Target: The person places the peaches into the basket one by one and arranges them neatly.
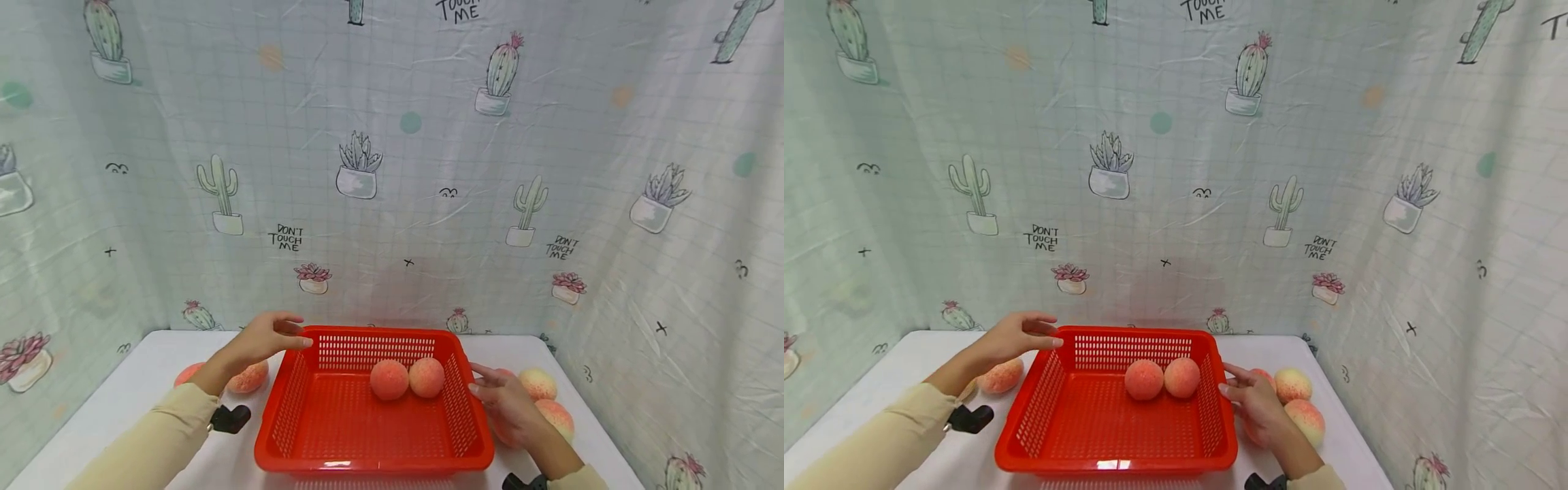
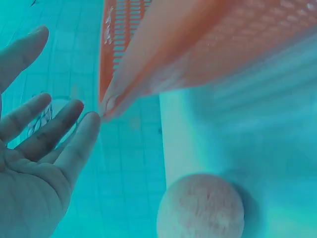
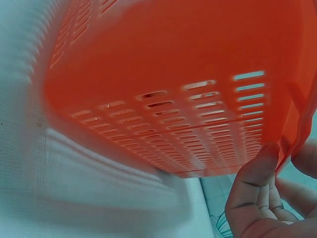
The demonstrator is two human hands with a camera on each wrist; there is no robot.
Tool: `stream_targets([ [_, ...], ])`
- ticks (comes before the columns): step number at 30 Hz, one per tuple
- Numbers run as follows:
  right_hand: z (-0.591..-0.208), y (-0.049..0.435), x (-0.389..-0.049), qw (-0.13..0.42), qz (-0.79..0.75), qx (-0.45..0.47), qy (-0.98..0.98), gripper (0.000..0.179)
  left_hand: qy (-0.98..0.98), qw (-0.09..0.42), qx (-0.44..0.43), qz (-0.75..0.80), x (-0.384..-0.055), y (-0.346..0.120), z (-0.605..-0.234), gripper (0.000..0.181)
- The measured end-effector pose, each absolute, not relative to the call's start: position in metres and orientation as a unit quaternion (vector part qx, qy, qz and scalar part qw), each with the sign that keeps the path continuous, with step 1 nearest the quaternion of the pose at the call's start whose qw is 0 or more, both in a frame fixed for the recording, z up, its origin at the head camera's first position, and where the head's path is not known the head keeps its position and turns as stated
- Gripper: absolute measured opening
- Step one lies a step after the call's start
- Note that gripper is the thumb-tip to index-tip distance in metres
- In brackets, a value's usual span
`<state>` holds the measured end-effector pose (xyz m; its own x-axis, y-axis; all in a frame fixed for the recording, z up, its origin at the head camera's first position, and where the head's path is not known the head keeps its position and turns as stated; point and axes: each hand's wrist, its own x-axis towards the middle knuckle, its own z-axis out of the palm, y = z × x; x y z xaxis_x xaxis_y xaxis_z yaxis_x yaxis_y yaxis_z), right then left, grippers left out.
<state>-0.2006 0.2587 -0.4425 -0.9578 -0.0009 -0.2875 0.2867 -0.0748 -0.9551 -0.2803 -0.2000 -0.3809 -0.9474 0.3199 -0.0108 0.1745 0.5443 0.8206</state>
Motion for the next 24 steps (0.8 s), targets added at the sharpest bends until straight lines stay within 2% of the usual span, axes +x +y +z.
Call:
stream_targets([
  [8,-0.44,0.259,-0.2,0.095,-0.722,0.105,0.677,0.064,0.89,0.053,0.114,0.438,-0.277,-0.238,-0.38,0.075],
  [17,-0.439,0.261,-0.201,0.106,-0.727,0.091,0.672,0.065,0.917,0.002,0.039,0.398,-0.263,-0.293,-0.397,0.092],
  [24,-0.442,0.262,-0.201,0.125,-0.738,0.068,0.66,0.064,0.923,0.009,-0.013,0.384,-0.253,-0.327,-0.417,0.103],
])
